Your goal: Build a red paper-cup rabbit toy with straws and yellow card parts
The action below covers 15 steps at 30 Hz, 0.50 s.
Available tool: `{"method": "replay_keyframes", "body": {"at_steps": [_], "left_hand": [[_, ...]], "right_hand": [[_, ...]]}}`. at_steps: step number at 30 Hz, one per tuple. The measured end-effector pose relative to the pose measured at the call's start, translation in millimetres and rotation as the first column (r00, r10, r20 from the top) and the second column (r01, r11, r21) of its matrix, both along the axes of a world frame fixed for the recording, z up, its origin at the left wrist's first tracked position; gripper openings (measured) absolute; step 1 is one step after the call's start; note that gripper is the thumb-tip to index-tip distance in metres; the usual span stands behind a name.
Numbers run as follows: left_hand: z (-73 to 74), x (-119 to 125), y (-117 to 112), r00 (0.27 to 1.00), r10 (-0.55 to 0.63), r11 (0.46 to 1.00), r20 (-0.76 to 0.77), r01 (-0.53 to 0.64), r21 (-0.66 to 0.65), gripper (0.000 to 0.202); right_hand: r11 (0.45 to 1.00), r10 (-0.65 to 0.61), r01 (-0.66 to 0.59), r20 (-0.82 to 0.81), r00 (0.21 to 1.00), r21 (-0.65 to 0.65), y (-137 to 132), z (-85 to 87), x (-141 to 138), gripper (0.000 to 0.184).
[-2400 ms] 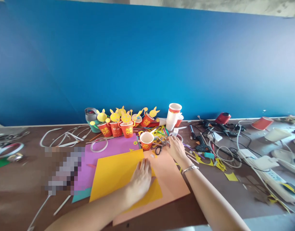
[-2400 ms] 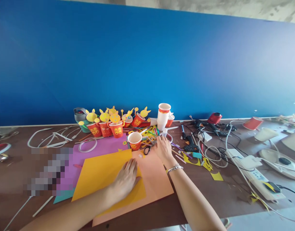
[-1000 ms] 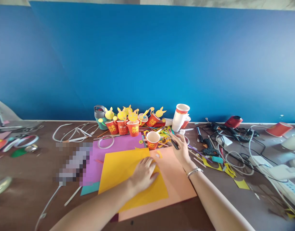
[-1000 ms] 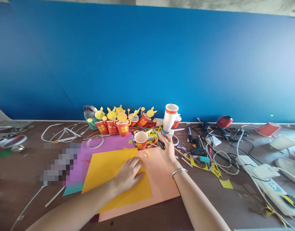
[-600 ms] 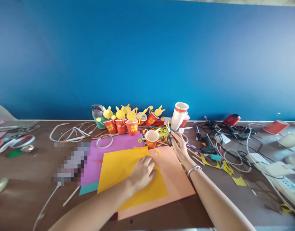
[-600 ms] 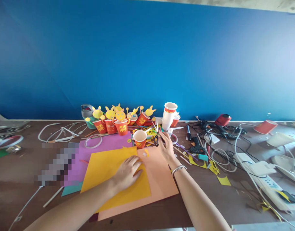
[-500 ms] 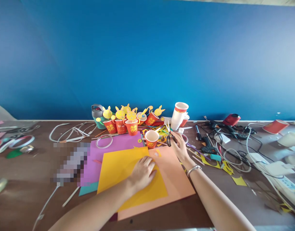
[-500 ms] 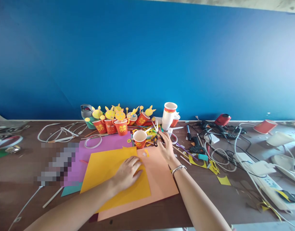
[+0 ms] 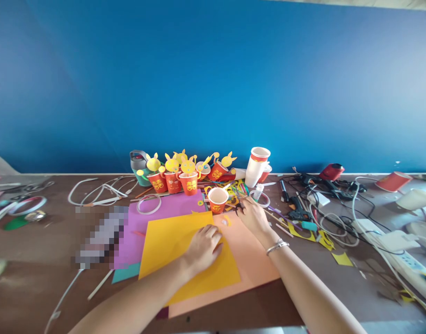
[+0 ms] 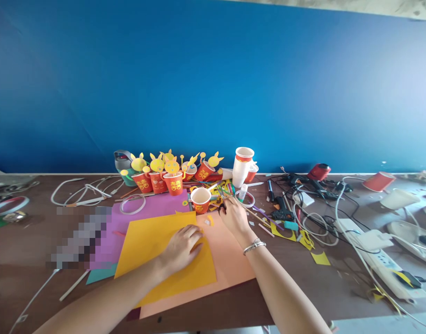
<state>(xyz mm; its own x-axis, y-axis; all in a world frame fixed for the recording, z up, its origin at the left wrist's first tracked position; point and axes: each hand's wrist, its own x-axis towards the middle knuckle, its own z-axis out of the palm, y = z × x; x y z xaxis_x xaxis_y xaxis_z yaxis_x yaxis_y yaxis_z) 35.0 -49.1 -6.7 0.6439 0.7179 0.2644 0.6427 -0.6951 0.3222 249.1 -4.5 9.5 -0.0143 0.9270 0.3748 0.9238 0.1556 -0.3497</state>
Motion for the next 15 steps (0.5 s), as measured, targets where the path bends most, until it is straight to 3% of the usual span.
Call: {"method": "replay_keyframes", "body": {"at_steps": [4,9,12,15], "left_hand": [[-2.1,-3,11,0.967,0.098,0.989,0.237,-0.069,-0.127,0.019],[-11.3,-7,30,0.795,0.292,0.934,0.531,-0.118,-0.337,0.022],[-20.7,-9,40,0.66,0.372,0.917,0.653,-0.154,-0.367,0.04],[-30.3,-9,49,0.572,0.38,0.919,0.726,-0.147,-0.365,0.051]], "right_hand": [[0.991,-0.032,0.046,0.111,0.993,-0.129,-1,4.0,-5,0.023],[0.975,-0.036,0.079,0.203,0.979,-0.206,-4,9.4,-7,0.022],[0.984,-0.04,0.074,0.202,0.979,-0.163,-5,11.3,-5,0.023],[1.0,0.006,-0.006,0.004,1.0,-0.021,3,10.5,-5,0.031]]}}
